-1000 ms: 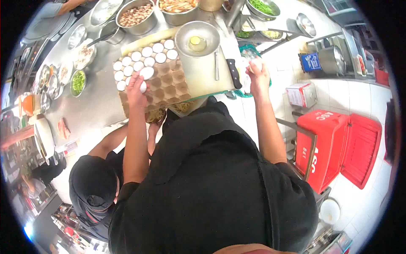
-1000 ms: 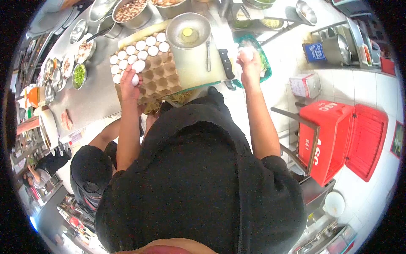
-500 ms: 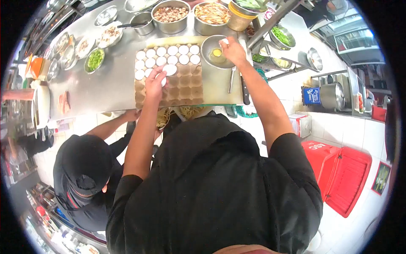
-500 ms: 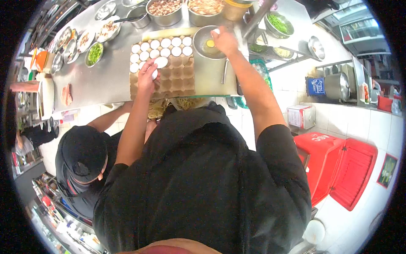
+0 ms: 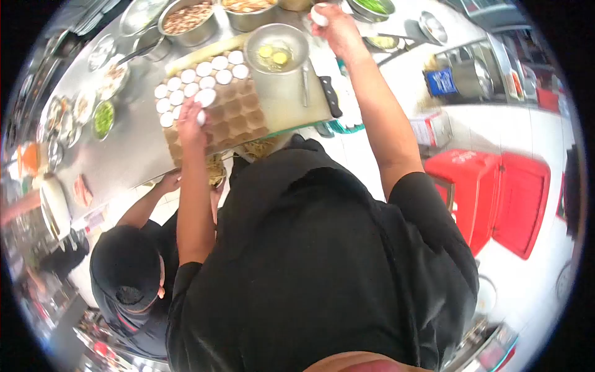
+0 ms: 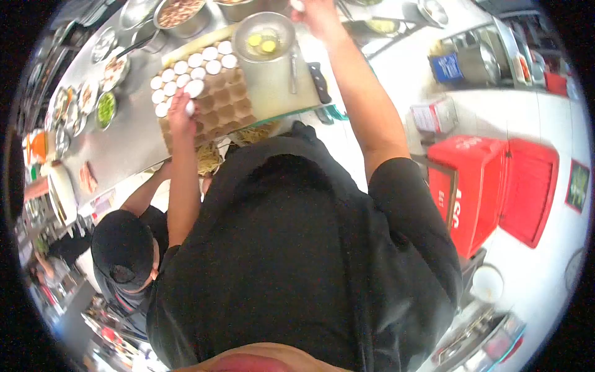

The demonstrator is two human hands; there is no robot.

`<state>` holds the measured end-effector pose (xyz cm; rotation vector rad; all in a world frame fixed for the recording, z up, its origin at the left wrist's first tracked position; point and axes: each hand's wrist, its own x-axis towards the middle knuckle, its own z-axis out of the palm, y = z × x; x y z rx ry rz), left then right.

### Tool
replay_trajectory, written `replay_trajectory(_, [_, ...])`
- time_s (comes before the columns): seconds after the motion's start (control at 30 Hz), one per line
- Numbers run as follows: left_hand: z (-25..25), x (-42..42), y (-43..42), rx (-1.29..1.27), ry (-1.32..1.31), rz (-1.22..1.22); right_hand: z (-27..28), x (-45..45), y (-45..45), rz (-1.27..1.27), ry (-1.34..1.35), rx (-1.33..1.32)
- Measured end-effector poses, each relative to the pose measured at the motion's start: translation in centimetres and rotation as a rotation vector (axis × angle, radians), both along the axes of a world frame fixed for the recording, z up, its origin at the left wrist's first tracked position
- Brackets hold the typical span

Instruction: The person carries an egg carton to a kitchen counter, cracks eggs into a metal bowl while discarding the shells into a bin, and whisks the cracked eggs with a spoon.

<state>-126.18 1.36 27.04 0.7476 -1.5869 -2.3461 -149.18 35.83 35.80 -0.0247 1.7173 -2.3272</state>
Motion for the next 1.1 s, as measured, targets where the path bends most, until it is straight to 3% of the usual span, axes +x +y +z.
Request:
replay_trajectory(0.07, [0.1,0.4,0.0,0.01,0.01,0.014,3.3,3.1,2.8,-0.22,0.018,0.133])
replay_trajectory(0.17, [-0.7,0.2,-0.7,0.012,-0.013,0.014,0.2,4.0,8.4,-0.447,0.236,0.528])
replay_trajectory(0.23, [-0.6,0.0,-0.6,0.01,-0.04,0.025,-6.5,3.3,13.9,-0.436,0.434,1.05])
replay_trajectory(0.27, [0.2,0.0,-0.4,0.012,-0.061,0.042,-7.8,4.3,14.9,-0.282,0.241,1.161])
replay_trajectory(0.3, [0.7,0.2,-0.3,0.007,-0.082,0.069,-11.5,4.8,16.4,-0.263,0.254,1.249])
replay_trajectory(0.37, [0.4,0.4,-0.9,-0.001,-0.088,0.017,-13.6,7.2,17.3,-0.412,0.288,1.356])
replay_trajectory(0.47, [1.1,0.4,0.1,-0.001,-0.065,-0.062,-11.0,10.2,15.4,-0.553,0.153,1.102])
replay_trajectory(0.57, [1.5,-0.1,2.2,-0.005,-0.053,-0.152,-8.1,13.6,9.9,-0.352,0.171,0.668])
replay_trajectory(0.63, [2.0,-0.5,4.2,-0.026,-0.088,-0.181,-4.7,16.3,3.8,-0.106,0.138,0.515])
replay_trajectory(0.7, [3.7,-0.4,6.6,-0.022,-0.197,-0.259,-1.4,18.4,-1.2,0.089,0.451,0.585])
replay_trajectory(0.8, [3.3,1.6,8.9,-0.099,-0.068,-0.369,-1.2,20.9,-6.0,0.38,0.563,0.577])
replay_trajectory(1.0, [3.7,1.6,12.6,-0.245,-0.127,-0.481,-6.8,20.1,-2.9,0.283,0.344,0.292])
replay_trajectory(1.03, [2.3,1.4,13.0,-0.374,-0.047,-0.399,-7.8,19.8,-0.3,0.219,0.3,0.417])
replay_trajectory(1.07, [1.4,1.4,12.1,-0.5,0.034,-0.315,-8.7,20.0,1.4,0.124,0.159,0.175])
replay_trajectory(1.1, [0.6,1.5,10.5,-0.625,0.114,-0.227,-8.4,20.0,2.6,0.031,0.058,0.184])
